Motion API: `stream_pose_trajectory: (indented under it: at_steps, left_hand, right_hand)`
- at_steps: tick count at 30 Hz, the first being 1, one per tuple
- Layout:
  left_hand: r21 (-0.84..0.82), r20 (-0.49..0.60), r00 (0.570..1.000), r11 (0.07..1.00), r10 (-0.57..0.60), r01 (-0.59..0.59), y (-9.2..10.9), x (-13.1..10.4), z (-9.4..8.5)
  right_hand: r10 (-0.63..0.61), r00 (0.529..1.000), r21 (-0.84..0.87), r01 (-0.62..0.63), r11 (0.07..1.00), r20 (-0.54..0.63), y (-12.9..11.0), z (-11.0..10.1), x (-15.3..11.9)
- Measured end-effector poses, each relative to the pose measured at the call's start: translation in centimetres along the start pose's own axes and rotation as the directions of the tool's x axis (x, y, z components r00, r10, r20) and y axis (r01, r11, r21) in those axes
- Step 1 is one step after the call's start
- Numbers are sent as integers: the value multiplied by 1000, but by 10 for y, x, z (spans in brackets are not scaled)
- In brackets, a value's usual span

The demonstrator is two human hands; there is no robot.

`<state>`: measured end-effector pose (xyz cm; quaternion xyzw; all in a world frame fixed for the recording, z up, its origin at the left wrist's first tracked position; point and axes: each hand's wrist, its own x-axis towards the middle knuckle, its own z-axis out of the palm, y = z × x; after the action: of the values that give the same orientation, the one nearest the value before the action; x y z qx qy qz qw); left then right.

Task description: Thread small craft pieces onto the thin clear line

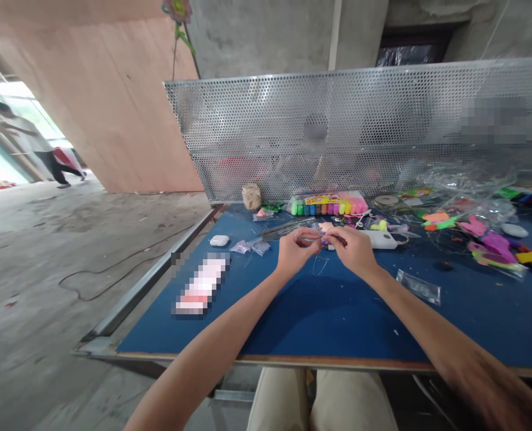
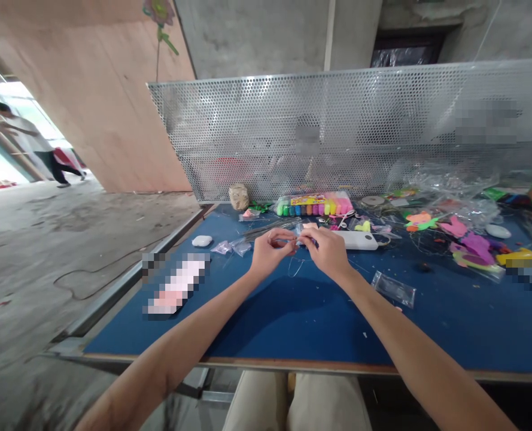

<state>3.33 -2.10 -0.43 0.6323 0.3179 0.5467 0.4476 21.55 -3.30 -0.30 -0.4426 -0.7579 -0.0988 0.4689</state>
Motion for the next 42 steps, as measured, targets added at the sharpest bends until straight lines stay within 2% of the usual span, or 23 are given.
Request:
stream_pose_trajectory:
  at_steps: [7,12,16,21,23,26,28,30,31,33,35,38,42]
  left_hand:
    - [-116,2,997,990,-83,82,1,1,6]
    - [-133,25,995,986,-99,101,0,4,4]
    - [-178,13,993,977,-114,114,1,7,2]
    - [-214,70,983,960,-167,178,-2,10,-3]
    - [-142,94,985,977,-148,160,-5,11,-6]
    - [148,70,998,989,1,-11,-6,11,-9]
    - [419,31,985,893,168,-165,-2,9,-10]
    - [658,40,940,699,338,-279,3,6,-10]
    - [739,77,912,590,404,-324,6,5,-10]
    - [819,194,859,404,475,-408,11,3,-9]
    - [840,287,820,282,496,-464,14,1,-8]
    - [861,319,798,196,511,-469,14,1,-6]
    - [883,289,811,186,509,-431,14,1,-5]
  right_hand:
    - [29,1000,-41,-29,999,0,2,3,-1]
    - [83,993,109,-92,990,86,2,0,2]
    - [94,993,213,-107,971,71,-1,-3,4]
    - [97,991,217,-116,969,96,-1,-3,4]
    - [99,985,200,-126,972,140,0,-2,4]
    - [104,975,155,-136,978,196,2,-1,3]
    - [121,970,113,-148,983,212,2,-1,3]
    - [145,968,75,-163,984,205,2,-2,3]
    - [156,967,60,-171,984,201,1,-2,3]
    - [172,964,36,-183,982,205,0,-3,3]
    - [189,958,9,-195,981,217,-2,-4,4]
    - [224,949,-43,-220,975,220,-5,-4,4]
    - [247,940,-69,-237,969,237,-8,-4,4]
